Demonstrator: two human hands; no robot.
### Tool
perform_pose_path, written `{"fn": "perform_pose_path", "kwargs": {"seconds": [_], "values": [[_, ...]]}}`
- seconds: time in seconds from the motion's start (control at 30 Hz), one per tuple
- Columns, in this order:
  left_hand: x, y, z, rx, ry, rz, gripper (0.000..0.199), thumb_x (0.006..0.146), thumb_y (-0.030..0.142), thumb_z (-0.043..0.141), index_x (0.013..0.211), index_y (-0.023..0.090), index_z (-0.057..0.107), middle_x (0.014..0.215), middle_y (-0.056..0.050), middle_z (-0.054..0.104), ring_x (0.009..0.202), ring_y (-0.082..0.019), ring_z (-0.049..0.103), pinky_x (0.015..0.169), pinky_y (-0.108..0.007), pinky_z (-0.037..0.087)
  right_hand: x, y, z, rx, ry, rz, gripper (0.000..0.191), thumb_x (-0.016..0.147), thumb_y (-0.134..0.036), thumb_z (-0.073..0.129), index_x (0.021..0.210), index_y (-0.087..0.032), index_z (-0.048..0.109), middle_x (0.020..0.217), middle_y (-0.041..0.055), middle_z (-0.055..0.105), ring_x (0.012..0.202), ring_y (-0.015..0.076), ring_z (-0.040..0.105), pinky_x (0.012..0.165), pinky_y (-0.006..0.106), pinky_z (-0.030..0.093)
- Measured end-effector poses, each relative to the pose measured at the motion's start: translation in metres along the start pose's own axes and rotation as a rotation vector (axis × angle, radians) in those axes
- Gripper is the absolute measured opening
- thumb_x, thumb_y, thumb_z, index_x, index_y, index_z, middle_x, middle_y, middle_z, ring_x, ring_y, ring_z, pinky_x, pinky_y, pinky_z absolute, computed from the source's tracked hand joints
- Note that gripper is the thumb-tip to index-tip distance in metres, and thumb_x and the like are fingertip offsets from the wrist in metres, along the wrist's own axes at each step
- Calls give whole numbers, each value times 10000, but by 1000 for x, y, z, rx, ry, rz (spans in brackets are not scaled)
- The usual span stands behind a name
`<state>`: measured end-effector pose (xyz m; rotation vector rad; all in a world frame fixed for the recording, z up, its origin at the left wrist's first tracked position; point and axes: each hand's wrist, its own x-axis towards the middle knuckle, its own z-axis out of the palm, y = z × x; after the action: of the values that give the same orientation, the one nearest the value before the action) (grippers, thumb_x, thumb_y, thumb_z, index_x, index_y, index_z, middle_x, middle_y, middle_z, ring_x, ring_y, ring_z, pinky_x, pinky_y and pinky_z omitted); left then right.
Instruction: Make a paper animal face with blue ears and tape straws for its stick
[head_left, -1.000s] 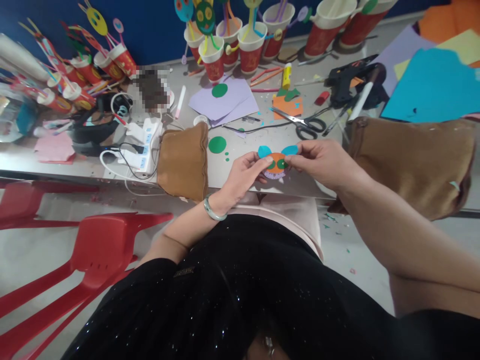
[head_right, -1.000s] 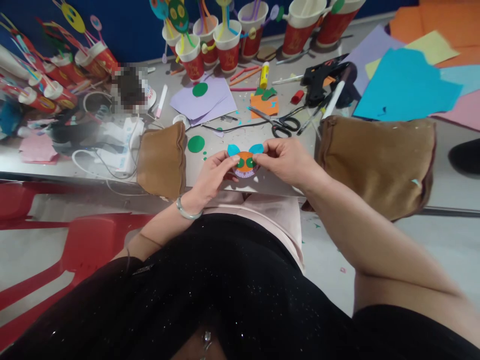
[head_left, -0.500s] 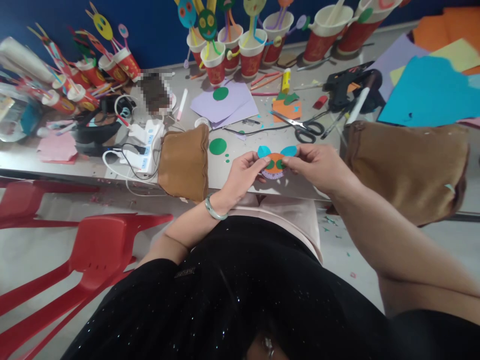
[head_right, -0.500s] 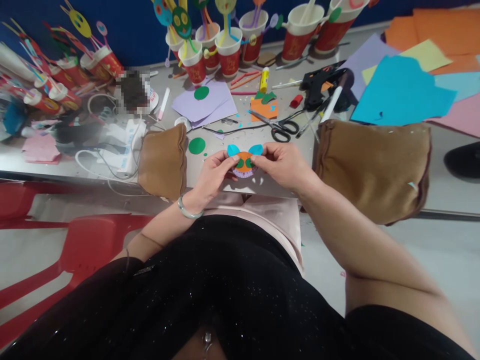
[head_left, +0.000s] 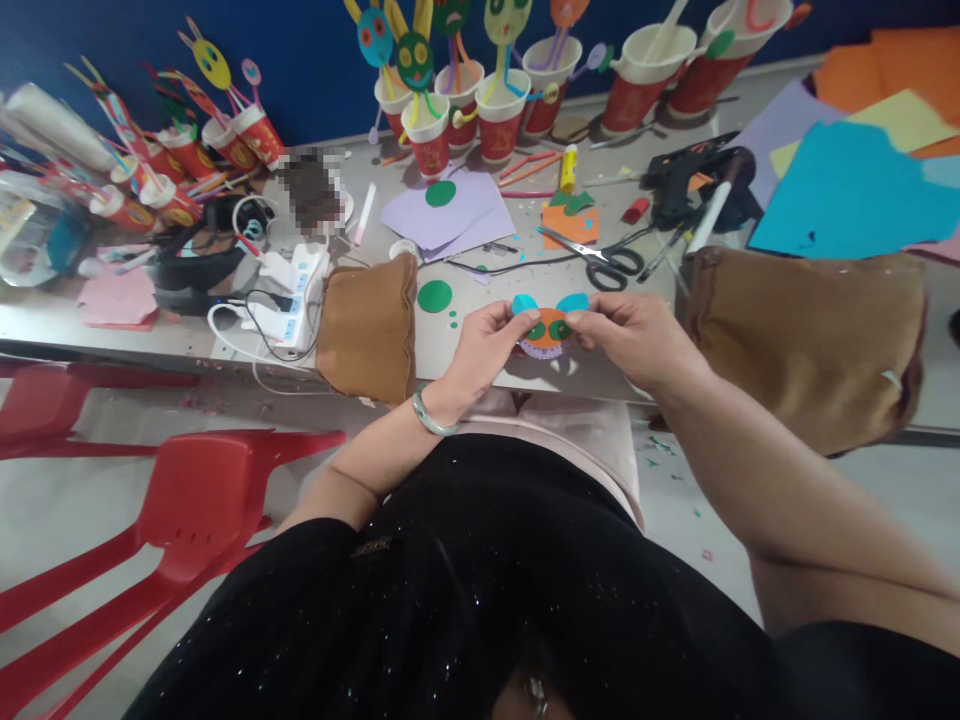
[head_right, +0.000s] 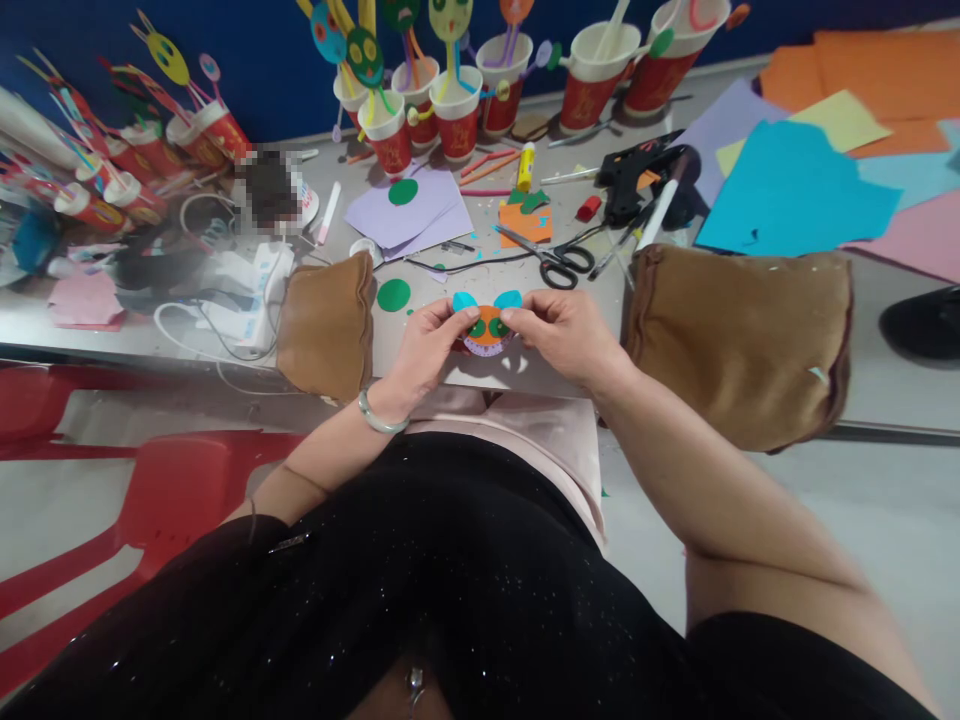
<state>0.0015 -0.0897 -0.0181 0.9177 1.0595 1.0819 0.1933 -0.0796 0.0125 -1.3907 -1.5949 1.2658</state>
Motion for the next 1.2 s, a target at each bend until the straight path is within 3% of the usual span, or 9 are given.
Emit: {"fn": "perform_pose_path", "kwargs": {"seconds": [0.6, 1.03, 1.2], "values": [[-3, 3, 0, -21, -39, 14, 280, 921, 407, 829, 818, 175, 710, 732, 28, 685, 644, -68, 612, 580, -200, 466, 5, 5, 10, 45, 50, -11, 369, 839, -509, 851, 700, -220, 669, 656, 3, 631, 617, 137, 515, 589, 292, 392], [3, -3, -4, -12, 3, 77, 362, 844, 494, 872, 780, 176, 713, 690, 33, 672, 643, -74, 609, 621, -215, 504, 3, 4, 7, -5, 60, 11, 402, 833, -470, 857, 633, -205, 630, 573, -9, 551, 560, 113, 442, 528, 275, 317], [4, -4, -4, -25, -25, 113, 402, 811, 529, 893, 762, 172, 715, 678, 27, 673, 626, -73, 599, 610, -221, 499, 3, 8, 10, 58, 52, 30, 358, 797, -464, 882, 675, -207, 664, 614, -3, 598, 580, 120, 473, 528, 271, 342]]}}
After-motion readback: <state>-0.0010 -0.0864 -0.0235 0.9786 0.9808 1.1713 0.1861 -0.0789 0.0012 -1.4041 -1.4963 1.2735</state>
